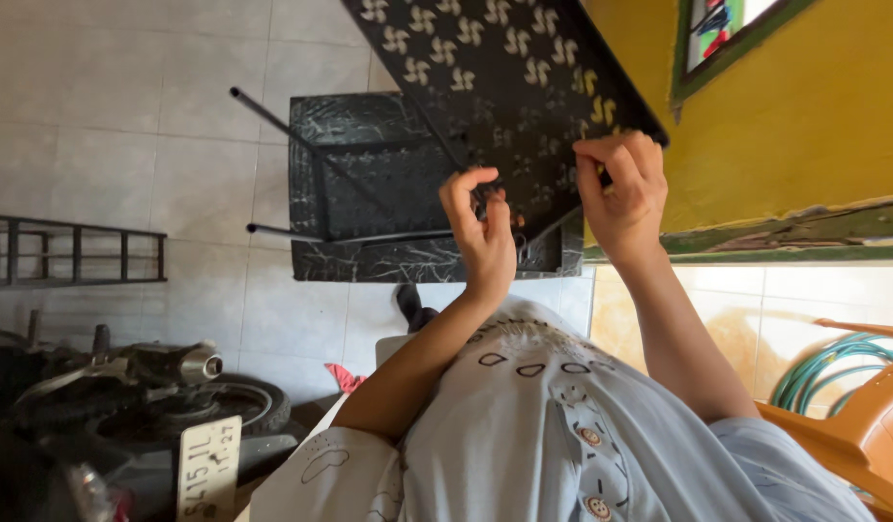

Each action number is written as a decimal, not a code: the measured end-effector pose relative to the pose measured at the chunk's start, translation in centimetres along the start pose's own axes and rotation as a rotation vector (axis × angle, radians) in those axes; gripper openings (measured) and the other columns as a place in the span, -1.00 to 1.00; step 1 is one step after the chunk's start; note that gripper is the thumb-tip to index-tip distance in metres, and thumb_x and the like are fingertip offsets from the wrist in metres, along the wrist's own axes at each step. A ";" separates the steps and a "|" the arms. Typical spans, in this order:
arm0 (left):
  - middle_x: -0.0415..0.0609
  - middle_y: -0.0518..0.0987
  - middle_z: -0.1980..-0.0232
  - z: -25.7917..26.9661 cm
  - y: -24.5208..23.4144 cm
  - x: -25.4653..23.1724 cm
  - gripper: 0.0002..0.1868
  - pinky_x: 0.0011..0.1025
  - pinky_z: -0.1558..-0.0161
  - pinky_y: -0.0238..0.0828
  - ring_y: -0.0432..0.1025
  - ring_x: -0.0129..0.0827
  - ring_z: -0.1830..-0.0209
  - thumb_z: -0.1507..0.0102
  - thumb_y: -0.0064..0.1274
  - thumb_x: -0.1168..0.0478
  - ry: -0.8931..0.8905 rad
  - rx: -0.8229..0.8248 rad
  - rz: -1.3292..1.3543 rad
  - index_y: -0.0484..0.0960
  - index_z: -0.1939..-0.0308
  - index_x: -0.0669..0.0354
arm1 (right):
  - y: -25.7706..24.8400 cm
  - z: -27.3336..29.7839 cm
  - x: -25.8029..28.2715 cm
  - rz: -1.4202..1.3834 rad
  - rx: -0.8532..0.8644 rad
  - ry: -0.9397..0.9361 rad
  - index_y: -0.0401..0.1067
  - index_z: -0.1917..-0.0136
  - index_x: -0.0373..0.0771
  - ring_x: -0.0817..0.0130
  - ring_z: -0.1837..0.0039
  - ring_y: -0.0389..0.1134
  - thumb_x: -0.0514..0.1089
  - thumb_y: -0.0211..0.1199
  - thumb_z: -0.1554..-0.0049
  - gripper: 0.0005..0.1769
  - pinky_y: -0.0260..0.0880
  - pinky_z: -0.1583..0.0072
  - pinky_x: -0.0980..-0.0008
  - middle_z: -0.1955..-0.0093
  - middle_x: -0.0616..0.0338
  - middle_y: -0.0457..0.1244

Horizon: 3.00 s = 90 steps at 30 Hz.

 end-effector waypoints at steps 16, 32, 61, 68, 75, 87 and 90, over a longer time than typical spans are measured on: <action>-0.07 0.19 -0.22 -7.6 -8.3 -0.4 -0.71 -0.59 0.14 0.54 0.26 -0.51 -0.01 -0.42 -0.04 0.46 -0.044 -0.042 0.095 0.40 -0.20 0.15 | 7.9 -3.4 6.4 -0.081 -0.136 0.187 0.45 -0.22 -0.23 0.34 -0.03 0.25 -0.39 0.51 -0.25 -0.64 0.36 -0.08 0.39 -0.05 0.09 0.14; -0.03 0.14 -0.26 -8.3 -12.1 0.0 -0.59 -0.58 0.15 0.53 0.36 -0.47 -0.06 -0.36 0.13 0.41 -0.092 0.063 0.092 0.33 -0.23 0.18 | 14.5 -2.6 7.1 -1.061 -0.227 0.877 -0.12 -0.65 -0.21 0.44 -0.07 0.39 -0.37 0.14 -0.27 -0.21 0.53 0.00 0.48 -0.15 0.08 0.28; 0.03 0.46 -0.31 -19.6 -16.1 -4.9 -0.60 0.37 -0.46 -0.35 0.38 -0.09 -0.31 -0.38 0.16 0.05 0.469 0.216 -1.175 0.57 -0.26 0.05 | 10.0 -3.6 -2.1 -0.978 -0.027 0.892 0.22 -0.55 -0.42 0.46 -0.09 0.41 -0.42 0.02 -0.17 -0.34 0.44 -0.14 0.50 -0.17 0.04 0.38; 0.06 0.54 -0.25 -21.9 -9.1 -1.9 -0.63 0.30 -0.43 -0.08 0.44 -0.09 -0.25 -0.39 0.09 0.04 0.504 0.449 -1.025 0.58 -0.21 0.12 | 10.4 -3.7 -1.8 -1.014 0.104 0.852 0.22 -0.55 -0.46 0.47 -0.18 0.41 -0.42 0.05 -0.18 -0.35 0.44 -0.22 0.52 -0.29 0.02 0.36; -0.01 0.71 0.25 -24.1 -2.6 1.9 -0.60 0.26 -0.23 0.17 0.61 -0.10 0.22 -0.41 -0.15 -0.05 0.259 0.796 -0.903 0.67 0.18 0.14 | 10.7 -3.3 -1.7 -0.996 0.157 0.885 0.23 -0.54 -0.46 0.48 -0.14 0.38 -0.40 0.09 -0.19 -0.36 0.41 -0.19 0.51 -0.21 0.05 0.35; -0.04 0.47 0.65 -26.0 2.0 7.5 -0.23 -0.16 0.32 0.45 0.47 -0.20 0.58 -0.43 -0.33 -0.28 -0.048 1.150 -0.919 0.45 0.64 0.22 | 11.2 -3.4 -1.4 -1.009 0.202 0.901 0.22 -0.53 -0.44 0.47 -0.19 0.37 -0.36 0.10 -0.15 -0.33 0.38 -0.24 0.50 -0.23 0.08 0.35; -0.06 0.49 0.65 -26.0 2.3 8.3 -0.24 -0.19 0.31 0.46 0.48 -0.26 0.59 -0.41 -0.30 -0.31 -0.155 1.215 -0.889 0.46 0.63 0.20 | 11.4 -3.5 -1.2 -1.021 0.199 0.922 0.22 -0.54 -0.43 0.47 -0.17 0.37 -0.35 0.10 -0.15 -0.33 0.39 -0.23 0.49 -0.20 0.09 0.35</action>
Point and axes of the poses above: each hand's wrist, its own z-axis away from the middle knuckle, its own y-axis out of the palm, x = y × z, the point moved 2 cm from there along -z, towards the middle knuckle
